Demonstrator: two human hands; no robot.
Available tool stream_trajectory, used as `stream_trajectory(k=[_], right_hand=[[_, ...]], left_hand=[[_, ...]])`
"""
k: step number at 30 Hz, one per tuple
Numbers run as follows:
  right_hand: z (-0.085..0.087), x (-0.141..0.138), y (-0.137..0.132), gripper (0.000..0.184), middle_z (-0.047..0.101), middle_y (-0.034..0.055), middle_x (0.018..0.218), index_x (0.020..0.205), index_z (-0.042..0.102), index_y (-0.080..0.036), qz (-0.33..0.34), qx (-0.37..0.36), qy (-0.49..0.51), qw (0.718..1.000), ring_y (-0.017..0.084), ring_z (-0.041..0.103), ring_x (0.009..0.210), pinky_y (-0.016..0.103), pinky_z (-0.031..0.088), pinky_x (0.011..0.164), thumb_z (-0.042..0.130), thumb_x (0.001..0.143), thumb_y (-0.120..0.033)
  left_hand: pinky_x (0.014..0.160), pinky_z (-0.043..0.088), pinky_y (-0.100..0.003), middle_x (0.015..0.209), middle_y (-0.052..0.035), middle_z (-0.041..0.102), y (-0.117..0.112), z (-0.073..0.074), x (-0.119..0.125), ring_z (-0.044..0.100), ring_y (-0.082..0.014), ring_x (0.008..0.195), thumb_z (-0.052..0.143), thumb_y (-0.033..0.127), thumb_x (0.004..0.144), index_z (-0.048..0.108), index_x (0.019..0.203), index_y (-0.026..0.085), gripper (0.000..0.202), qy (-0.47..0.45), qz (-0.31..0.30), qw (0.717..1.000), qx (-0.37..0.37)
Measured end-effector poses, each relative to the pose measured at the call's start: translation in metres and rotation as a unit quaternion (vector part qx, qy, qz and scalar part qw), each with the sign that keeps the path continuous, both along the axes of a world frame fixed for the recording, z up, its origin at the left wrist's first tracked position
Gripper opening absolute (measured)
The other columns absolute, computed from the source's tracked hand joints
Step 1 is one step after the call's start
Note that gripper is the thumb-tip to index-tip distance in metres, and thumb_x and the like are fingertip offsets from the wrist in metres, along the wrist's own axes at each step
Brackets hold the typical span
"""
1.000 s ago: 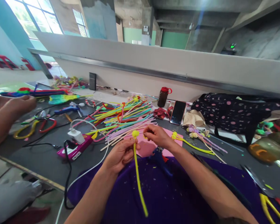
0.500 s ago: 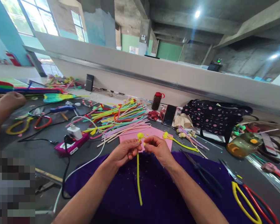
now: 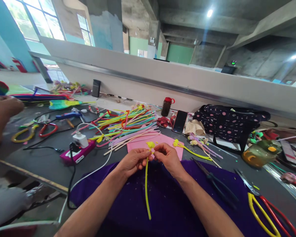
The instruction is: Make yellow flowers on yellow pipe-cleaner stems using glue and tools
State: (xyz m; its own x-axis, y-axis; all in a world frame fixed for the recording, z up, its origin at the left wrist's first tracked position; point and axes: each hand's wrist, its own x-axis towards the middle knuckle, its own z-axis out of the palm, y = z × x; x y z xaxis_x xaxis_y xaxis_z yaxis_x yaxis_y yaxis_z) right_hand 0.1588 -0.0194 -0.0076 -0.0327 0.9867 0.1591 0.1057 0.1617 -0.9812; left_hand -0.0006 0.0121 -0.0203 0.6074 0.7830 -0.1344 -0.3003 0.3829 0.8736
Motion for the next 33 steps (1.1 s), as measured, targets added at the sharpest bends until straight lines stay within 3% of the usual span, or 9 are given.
stream_trajectory(k=[5, 9, 13, 25, 33], right_hand=[[-0.003, -0.002, 0.000, 0.017, 0.057, -0.0030, 0.061, 0.078, 0.057, -0.019, 0.000, -0.002, 0.009, 1.000, 0.011, 0.053, 0.053, 0.022, 0.040, 0.049, 0.065, 0.066, -0.028], [-0.004, -0.004, 0.001, 0.015, 0.057, -0.0033, 0.058, 0.075, 0.058, -0.019, -0.012, -0.014, 0.020, 1.000, 0.011, 0.052, 0.052, 0.021, 0.039, 0.047, 0.065, 0.066, -0.028], [-0.004, -0.004, 0.001, 0.013, 0.055, -0.0032, 0.052, 0.067, 0.060, -0.016, 0.033, -0.057, 0.050, 0.997, 0.008, 0.048, 0.046, 0.019, 0.034, 0.043, 0.062, 0.070, -0.028], [-0.007, 0.008, 0.007, 0.020, 0.061, -0.0003, 0.063, 0.072, 0.058, -0.014, 0.136, -0.147, 0.157, 0.967, 0.006, 0.051, 0.046, 0.016, 0.036, 0.040, 0.068, 0.066, -0.030], [-0.006, 0.010, 0.009, 0.021, 0.057, -0.0025, 0.057, 0.066, 0.055, -0.014, 0.152, -0.143, 0.161, 0.965, 0.004, 0.045, 0.038, 0.014, 0.027, 0.034, 0.069, 0.065, -0.030]], left_hand=[[0.031, 0.032, -0.010, 0.064, -0.0043, 0.062, -0.001, 0.001, 0.001, 0.047, -0.0020, 0.037, 0.067, 0.030, 0.066, 0.063, 0.069, 0.008, 0.022, 0.013, 0.002, 1.000, 0.003], [0.030, 0.030, -0.012, 0.052, -0.0019, 0.059, -0.003, 0.001, 0.002, 0.045, -0.0031, 0.033, 0.064, 0.033, 0.068, 0.062, 0.065, 0.010, 0.024, 0.031, 0.012, 0.999, 0.029], [0.028, 0.027, -0.013, 0.040, 0.0012, 0.052, -0.005, 0.000, 0.003, 0.039, -0.0031, 0.028, 0.059, 0.035, 0.072, 0.060, 0.061, 0.011, 0.027, 0.047, 0.021, 0.997, 0.059], [0.028, 0.023, -0.015, 0.052, -0.0003, 0.055, -0.008, 0.004, 0.003, 0.037, -0.0013, 0.030, 0.058, 0.034, 0.074, 0.058, 0.066, 0.010, 0.025, 0.004, -0.004, 0.996, 0.084], [0.028, 0.022, -0.014, 0.055, 0.0005, 0.057, -0.009, 0.005, 0.004, 0.037, -0.0005, 0.030, 0.060, 0.034, 0.072, 0.054, 0.066, 0.011, 0.025, -0.003, -0.005, 0.997, 0.075]])
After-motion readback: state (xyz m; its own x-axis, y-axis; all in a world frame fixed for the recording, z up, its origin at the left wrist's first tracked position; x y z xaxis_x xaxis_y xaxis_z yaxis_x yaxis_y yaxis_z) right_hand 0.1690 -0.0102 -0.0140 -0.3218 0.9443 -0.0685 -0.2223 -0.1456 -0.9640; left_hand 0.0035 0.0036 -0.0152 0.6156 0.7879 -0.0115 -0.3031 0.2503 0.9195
